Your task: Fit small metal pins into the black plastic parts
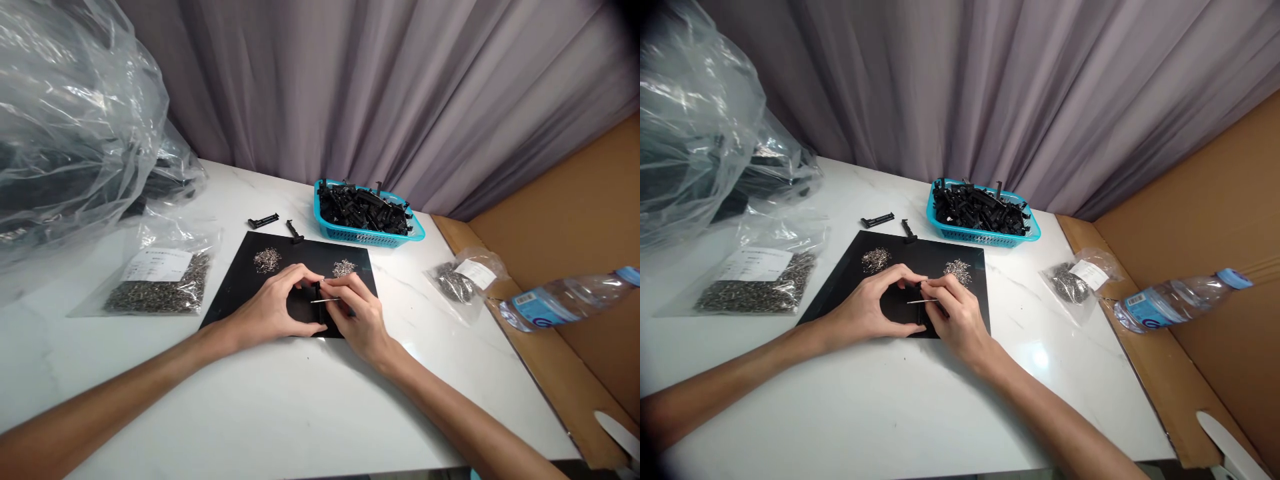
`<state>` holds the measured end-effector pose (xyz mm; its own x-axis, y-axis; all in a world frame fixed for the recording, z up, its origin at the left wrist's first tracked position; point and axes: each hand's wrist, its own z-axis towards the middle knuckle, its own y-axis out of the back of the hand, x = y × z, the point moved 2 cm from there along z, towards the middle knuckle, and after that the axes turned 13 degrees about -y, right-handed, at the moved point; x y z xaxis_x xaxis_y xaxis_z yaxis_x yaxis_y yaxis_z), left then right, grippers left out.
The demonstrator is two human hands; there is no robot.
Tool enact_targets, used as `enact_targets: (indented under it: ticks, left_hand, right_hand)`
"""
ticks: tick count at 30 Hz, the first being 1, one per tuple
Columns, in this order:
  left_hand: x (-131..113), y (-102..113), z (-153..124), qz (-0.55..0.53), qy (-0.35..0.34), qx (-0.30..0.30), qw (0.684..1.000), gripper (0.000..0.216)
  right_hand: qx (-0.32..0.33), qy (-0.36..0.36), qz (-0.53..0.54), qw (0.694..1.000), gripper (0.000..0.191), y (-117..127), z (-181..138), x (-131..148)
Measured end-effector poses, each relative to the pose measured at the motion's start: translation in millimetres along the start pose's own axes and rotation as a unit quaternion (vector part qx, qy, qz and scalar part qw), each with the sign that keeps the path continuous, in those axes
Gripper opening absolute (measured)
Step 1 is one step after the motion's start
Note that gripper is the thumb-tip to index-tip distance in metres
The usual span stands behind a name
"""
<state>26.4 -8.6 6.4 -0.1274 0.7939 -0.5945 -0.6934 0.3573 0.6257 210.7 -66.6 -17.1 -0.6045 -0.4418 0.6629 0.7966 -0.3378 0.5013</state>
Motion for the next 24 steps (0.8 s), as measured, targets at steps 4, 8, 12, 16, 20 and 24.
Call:
enact_targets:
  ticks: [4,8,12,16,20,24]
  left_hand:
    - [-2,0,1,-0.001,0.008,0.005,1.000,0.051]
    - [-3,1,3,-0.012,0.029,0.004,0.999,0.052]
    - [-3,2,4,-0.021,0.052,0.001,0.998,0.057]
    - [-4,3,5,-0.036,0.061,0.012,0.997,0.056]
    - [-4,2,5,-0.044,0.064,0.024,0.997,0.054]
    - [-2,1,5,-0.040,0.061,0.027,0.997,0.055]
  right_hand:
    - [0.020,0.014,0.003,1.000,0.021,1,1,-1]
    - [0.045,0.001,0.003,0.999,0.022,12,5,3]
    - [-0.017,-0.040,-0.018,0.999,0.033,29,11,6]
    - [-0.006,-0.123,-0.003,0.992,0.042,35,15,2]
    - [0.072,-0.200,0.169,0.962,0.029,31,18,-4]
    - [0.066,-0.210,0.236,0.946,0.021,28,20,-8]
